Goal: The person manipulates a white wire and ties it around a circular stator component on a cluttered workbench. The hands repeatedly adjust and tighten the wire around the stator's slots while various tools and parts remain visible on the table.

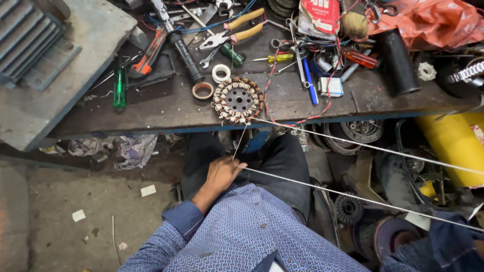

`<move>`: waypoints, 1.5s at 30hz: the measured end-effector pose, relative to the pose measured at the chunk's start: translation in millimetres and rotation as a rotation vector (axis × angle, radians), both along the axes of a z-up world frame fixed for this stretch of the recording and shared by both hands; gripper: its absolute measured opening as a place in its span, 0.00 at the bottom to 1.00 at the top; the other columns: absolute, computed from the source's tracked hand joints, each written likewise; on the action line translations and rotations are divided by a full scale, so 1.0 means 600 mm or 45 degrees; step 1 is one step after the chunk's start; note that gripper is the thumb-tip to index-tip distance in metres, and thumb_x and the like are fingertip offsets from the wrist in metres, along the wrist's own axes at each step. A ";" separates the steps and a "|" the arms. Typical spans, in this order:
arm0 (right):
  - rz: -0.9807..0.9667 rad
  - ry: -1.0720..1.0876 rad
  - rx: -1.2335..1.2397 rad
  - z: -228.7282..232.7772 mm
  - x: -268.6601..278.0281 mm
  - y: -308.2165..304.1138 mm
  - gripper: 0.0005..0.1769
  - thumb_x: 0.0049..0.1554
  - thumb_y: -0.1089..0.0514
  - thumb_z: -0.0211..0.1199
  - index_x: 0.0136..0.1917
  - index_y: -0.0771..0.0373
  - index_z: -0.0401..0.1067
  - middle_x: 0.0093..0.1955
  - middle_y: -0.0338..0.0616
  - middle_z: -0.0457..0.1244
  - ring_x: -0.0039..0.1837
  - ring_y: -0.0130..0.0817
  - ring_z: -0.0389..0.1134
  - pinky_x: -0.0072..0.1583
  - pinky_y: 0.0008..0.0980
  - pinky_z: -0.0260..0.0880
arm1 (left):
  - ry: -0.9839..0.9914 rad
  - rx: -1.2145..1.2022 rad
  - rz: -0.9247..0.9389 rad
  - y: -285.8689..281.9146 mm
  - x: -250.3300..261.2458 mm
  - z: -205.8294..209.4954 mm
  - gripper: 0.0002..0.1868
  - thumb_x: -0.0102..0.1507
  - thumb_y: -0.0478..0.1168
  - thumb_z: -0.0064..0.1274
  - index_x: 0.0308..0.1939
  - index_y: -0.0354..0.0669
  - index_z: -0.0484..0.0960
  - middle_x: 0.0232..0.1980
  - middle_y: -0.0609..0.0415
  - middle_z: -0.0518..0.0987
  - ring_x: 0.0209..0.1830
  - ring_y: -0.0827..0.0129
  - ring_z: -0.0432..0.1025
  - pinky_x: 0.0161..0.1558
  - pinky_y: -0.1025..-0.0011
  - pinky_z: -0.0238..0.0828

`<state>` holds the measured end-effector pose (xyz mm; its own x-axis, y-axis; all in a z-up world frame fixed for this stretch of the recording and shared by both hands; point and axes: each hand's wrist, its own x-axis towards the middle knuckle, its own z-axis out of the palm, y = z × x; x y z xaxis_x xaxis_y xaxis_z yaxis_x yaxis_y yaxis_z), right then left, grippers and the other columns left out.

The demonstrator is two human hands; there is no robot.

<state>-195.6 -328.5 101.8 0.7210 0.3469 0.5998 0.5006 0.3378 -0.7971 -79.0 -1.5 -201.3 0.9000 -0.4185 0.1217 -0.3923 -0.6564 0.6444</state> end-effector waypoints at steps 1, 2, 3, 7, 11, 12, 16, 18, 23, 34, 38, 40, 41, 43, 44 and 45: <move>-0.019 -0.013 -0.014 0.001 0.002 0.002 0.16 0.53 0.50 0.71 0.45 0.65 0.77 0.40 0.42 0.67 0.40 0.32 0.64 0.44 0.33 0.61 | 0.036 0.020 -0.024 0.005 0.000 0.005 0.22 0.65 0.55 0.54 0.26 0.42 0.81 0.31 0.49 0.80 0.35 0.52 0.76 0.39 0.55 0.72; -0.037 -0.028 -0.020 0.002 0.005 0.004 0.15 0.53 0.50 0.71 0.45 0.65 0.77 0.41 0.42 0.67 0.41 0.32 0.64 0.45 0.33 0.61 | 0.019 0.002 -0.055 0.010 -0.006 0.011 0.22 0.65 0.56 0.53 0.27 0.42 0.81 0.33 0.48 0.80 0.36 0.52 0.76 0.39 0.55 0.73; -0.066 -0.044 -0.036 0.003 0.010 0.007 0.15 0.53 0.51 0.71 0.45 0.64 0.77 0.41 0.42 0.67 0.41 0.32 0.64 0.45 0.33 0.61 | -0.002 -0.018 -0.086 0.014 -0.012 0.018 0.22 0.65 0.56 0.53 0.29 0.42 0.82 0.34 0.48 0.81 0.37 0.51 0.76 0.40 0.55 0.73; -0.180 -0.059 -0.099 0.004 0.020 0.019 0.13 0.53 0.53 0.71 0.46 0.64 0.77 0.43 0.42 0.67 0.43 0.32 0.65 0.47 0.32 0.62 | 0.121 -0.229 -0.227 0.034 -0.019 0.080 0.14 0.63 0.48 0.58 0.45 0.43 0.86 0.42 0.47 0.83 0.36 0.54 0.77 0.38 0.60 0.75; -0.327 -0.068 -0.171 0.001 0.045 0.045 0.12 0.53 0.55 0.71 0.47 0.64 0.77 0.44 0.42 0.67 0.45 0.32 0.66 0.49 0.31 0.64 | 0.520 -0.713 0.015 0.060 -0.022 0.183 0.33 0.55 0.34 0.59 0.65 0.43 0.72 0.46 0.53 0.80 0.32 0.68 0.76 0.33 0.73 0.75; -0.389 -0.071 -0.199 0.008 0.054 0.050 0.12 0.53 0.56 0.71 0.48 0.64 0.77 0.45 0.42 0.67 0.45 0.32 0.66 0.49 0.31 0.64 | 0.398 -0.777 0.125 0.063 -0.018 0.203 0.32 0.55 0.32 0.58 0.64 0.41 0.72 0.46 0.54 0.79 0.33 0.71 0.76 0.32 0.75 0.75; -0.764 -0.072 -0.377 0.063 0.075 0.049 0.11 0.53 0.58 0.70 0.49 0.64 0.77 0.46 0.42 0.67 0.47 0.31 0.67 0.51 0.30 0.65 | -0.102 -0.768 0.490 0.054 0.017 0.255 0.17 0.63 0.32 0.59 0.57 0.39 0.81 0.41 0.54 0.78 0.35 0.70 0.76 0.38 0.71 0.75; -1.039 -0.014 -0.537 0.074 0.088 0.049 0.11 0.53 0.60 0.70 0.49 0.64 0.77 0.47 0.42 0.67 0.48 0.31 0.67 0.52 0.30 0.66 | -0.405 -0.577 0.345 0.036 0.038 0.273 0.18 0.61 0.36 0.63 0.55 0.40 0.81 0.43 0.52 0.77 0.40 0.63 0.74 0.42 0.66 0.72; -1.270 0.222 -0.934 -0.045 0.196 0.126 0.11 0.53 0.62 0.70 0.51 0.64 0.77 0.49 0.42 0.67 0.51 0.31 0.68 0.54 0.29 0.67 | -0.740 -0.265 0.180 -0.022 0.089 0.305 0.19 0.57 0.39 0.65 0.51 0.39 0.84 0.38 0.50 0.74 0.39 0.57 0.70 0.39 0.60 0.66; -1.176 0.004 -1.215 -0.196 0.261 0.244 0.12 0.52 0.56 0.71 0.47 0.63 0.77 0.46 0.46 0.66 0.48 0.49 0.68 0.49 0.45 0.66 | -0.752 -0.395 0.098 -0.015 0.100 0.288 0.11 0.57 0.30 0.63 0.44 0.38 0.82 0.38 0.52 0.75 0.39 0.58 0.71 0.39 0.61 0.69; -1.210 -0.063 -1.160 -0.190 0.276 0.244 0.06 0.55 0.59 0.70 0.45 0.61 0.76 0.45 0.44 0.66 0.48 0.47 0.69 0.49 0.44 0.67 | -0.795 -0.365 0.077 -0.017 0.093 0.287 0.13 0.55 0.29 0.62 0.44 0.37 0.82 0.40 0.51 0.76 0.38 0.58 0.71 0.40 0.61 0.72; -1.234 -0.066 -1.093 -0.181 0.285 0.245 0.05 0.55 0.61 0.69 0.46 0.62 0.75 0.47 0.45 0.66 0.48 0.46 0.70 0.48 0.43 0.69 | -0.818 -0.369 0.086 -0.019 0.092 0.285 0.14 0.54 0.29 0.62 0.43 0.38 0.81 0.40 0.51 0.76 0.39 0.57 0.72 0.40 0.62 0.72; -1.266 -0.058 -1.059 -0.176 0.281 0.246 0.06 0.55 0.62 0.68 0.47 0.63 0.75 0.49 0.46 0.66 0.48 0.46 0.70 0.48 0.42 0.69 | -0.809 -0.368 0.082 -0.018 0.091 0.282 0.14 0.54 0.30 0.62 0.43 0.38 0.82 0.40 0.51 0.76 0.39 0.58 0.72 0.40 0.62 0.72; -1.282 -0.114 -1.005 -0.168 0.277 0.248 0.10 0.54 0.64 0.67 0.50 0.66 0.73 0.53 0.51 0.66 0.50 0.49 0.70 0.48 0.42 0.70 | -0.787 -0.369 0.071 -0.017 0.091 0.277 0.14 0.54 0.30 0.63 0.44 0.38 0.82 0.40 0.52 0.76 0.39 0.58 0.71 0.40 0.62 0.71; -1.265 -0.177 -0.985 -0.164 0.279 0.248 0.14 0.53 0.65 0.67 0.53 0.68 0.72 0.55 0.54 0.65 0.52 0.52 0.69 0.49 0.42 0.70 | -0.781 -0.358 0.057 -0.016 0.087 0.274 0.14 0.53 0.30 0.63 0.44 0.38 0.82 0.40 0.52 0.76 0.39 0.58 0.71 0.40 0.62 0.72; -1.251 -0.248 -0.962 -0.162 0.282 0.249 0.18 0.52 0.65 0.66 0.56 0.70 0.70 0.58 0.57 0.64 0.53 0.54 0.69 0.50 0.42 0.71 | -0.784 -0.349 0.041 -0.016 0.087 0.274 0.15 0.53 0.30 0.63 0.44 0.38 0.82 0.40 0.52 0.76 0.39 0.58 0.71 0.41 0.62 0.72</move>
